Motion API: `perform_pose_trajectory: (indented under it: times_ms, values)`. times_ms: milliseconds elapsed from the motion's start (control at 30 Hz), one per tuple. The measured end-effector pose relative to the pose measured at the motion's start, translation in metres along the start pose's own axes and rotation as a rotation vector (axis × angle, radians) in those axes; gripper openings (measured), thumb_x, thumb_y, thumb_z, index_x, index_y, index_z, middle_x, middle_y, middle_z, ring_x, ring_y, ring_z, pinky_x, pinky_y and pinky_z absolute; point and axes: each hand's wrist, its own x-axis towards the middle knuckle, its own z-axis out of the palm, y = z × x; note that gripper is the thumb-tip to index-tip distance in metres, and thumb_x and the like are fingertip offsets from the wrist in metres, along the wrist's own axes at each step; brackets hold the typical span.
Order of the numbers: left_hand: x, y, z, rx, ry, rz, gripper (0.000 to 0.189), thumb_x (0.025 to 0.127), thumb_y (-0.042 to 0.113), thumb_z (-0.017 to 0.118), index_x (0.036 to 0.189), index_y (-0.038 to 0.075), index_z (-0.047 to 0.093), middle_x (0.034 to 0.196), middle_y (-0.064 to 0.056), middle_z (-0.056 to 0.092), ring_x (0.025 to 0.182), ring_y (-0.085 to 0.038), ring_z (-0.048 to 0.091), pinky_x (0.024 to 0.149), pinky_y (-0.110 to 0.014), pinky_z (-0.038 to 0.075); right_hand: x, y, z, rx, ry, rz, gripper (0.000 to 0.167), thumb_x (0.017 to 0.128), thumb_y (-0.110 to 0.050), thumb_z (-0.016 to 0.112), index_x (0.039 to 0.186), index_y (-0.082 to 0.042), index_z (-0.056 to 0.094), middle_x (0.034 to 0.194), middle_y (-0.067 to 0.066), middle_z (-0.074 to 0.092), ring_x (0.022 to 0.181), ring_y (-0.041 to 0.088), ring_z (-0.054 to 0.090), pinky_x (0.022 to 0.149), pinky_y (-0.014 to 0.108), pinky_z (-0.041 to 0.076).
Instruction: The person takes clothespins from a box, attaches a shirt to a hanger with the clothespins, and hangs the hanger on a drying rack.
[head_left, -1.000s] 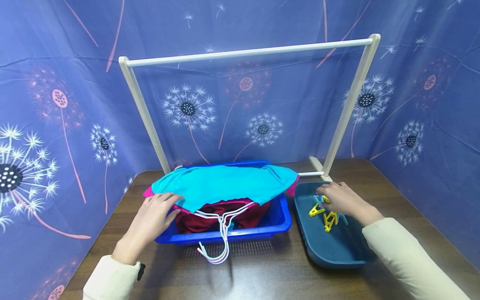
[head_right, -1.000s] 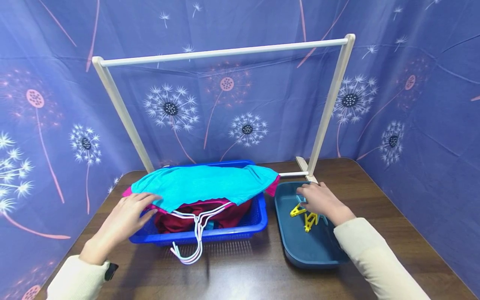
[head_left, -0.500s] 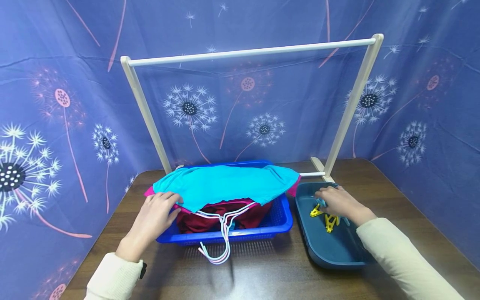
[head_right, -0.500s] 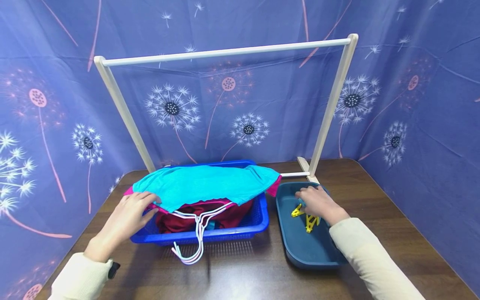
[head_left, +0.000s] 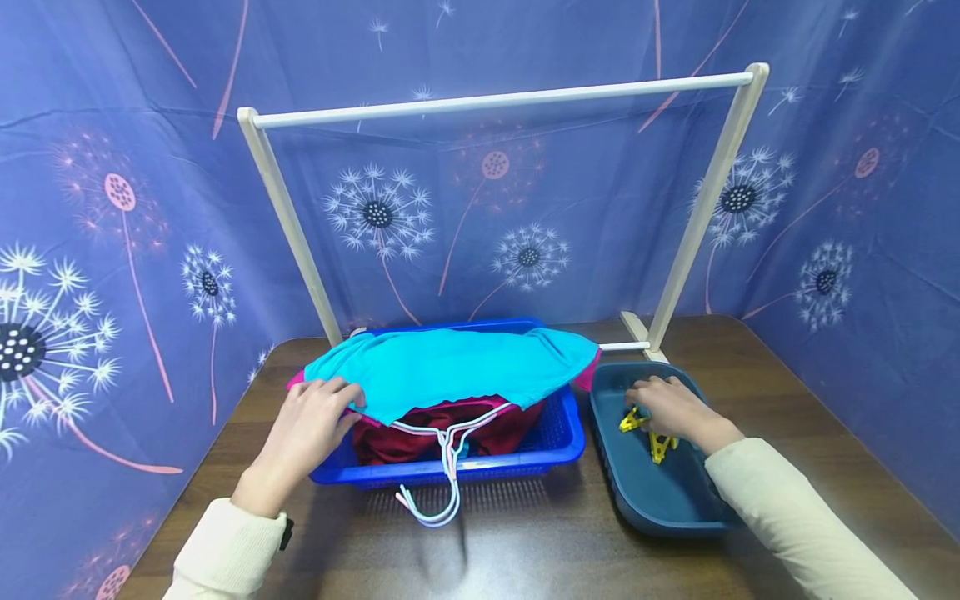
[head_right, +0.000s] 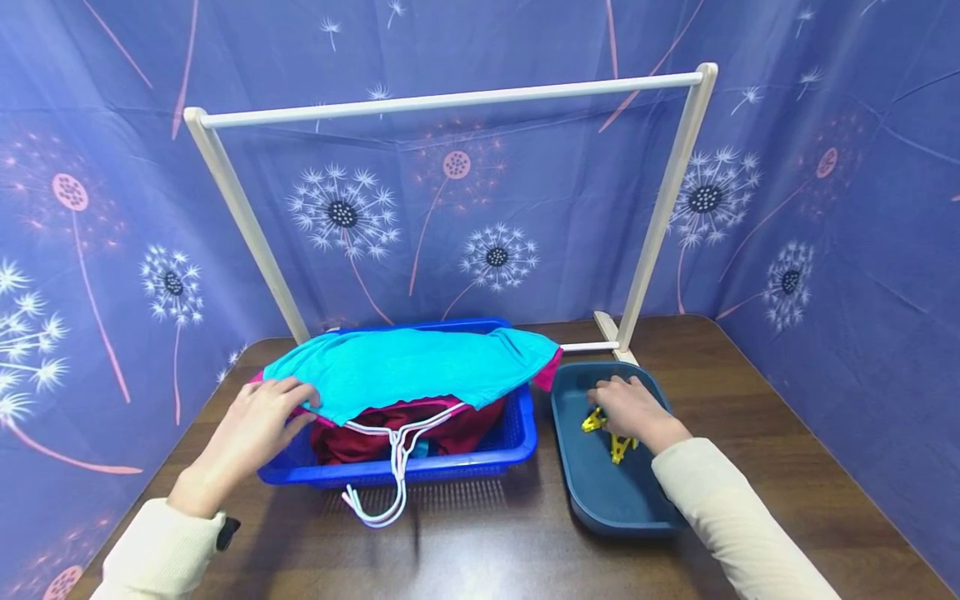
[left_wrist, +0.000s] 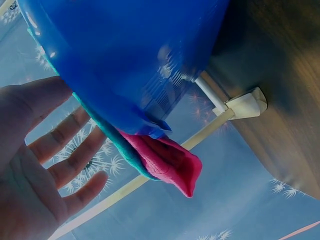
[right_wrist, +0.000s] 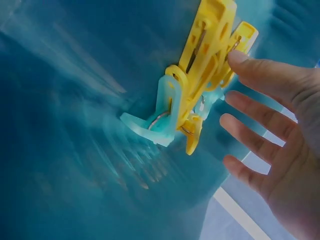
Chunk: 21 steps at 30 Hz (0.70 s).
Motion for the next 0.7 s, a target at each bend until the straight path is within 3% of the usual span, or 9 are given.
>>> perform_pose_trajectory:
  times_ms: [433, 700]
  values:
    - [0.002, -0.001, -0.003, 0.001, -0.006, -0.037, 0.019, 0.073, 0.016, 0.073, 0.08, 0.017, 0.056, 0.076, 0.003, 0.058, 0.073, -0.024, 0.055, 0.07, -0.045, 0.04, 0.003, -0.001, 0.008, -0.05, 0.046, -0.014, 0.031, 0.067, -0.013, 0.079, 0.096, -0.01, 0.07, 0.092, 0.006, 0.064, 0.084, 0.027, 0.057, 0.071, 0.048, 0.045]
    - [0.002, -0.002, -0.003, -0.032, 0.066, -0.046, 0.019, 0.075, 0.016, 0.073, 0.082, 0.016, 0.055, 0.075, 0.001, 0.058, 0.074, -0.025, 0.058, 0.079, -0.052, 0.04, 0.003, -0.002, 0.011, -0.074, 0.072, 0.001, 0.031, 0.068, -0.012, 0.078, 0.097, -0.009, 0.07, 0.093, 0.008, 0.063, 0.083, 0.026, 0.055, 0.071, 0.047, 0.046]
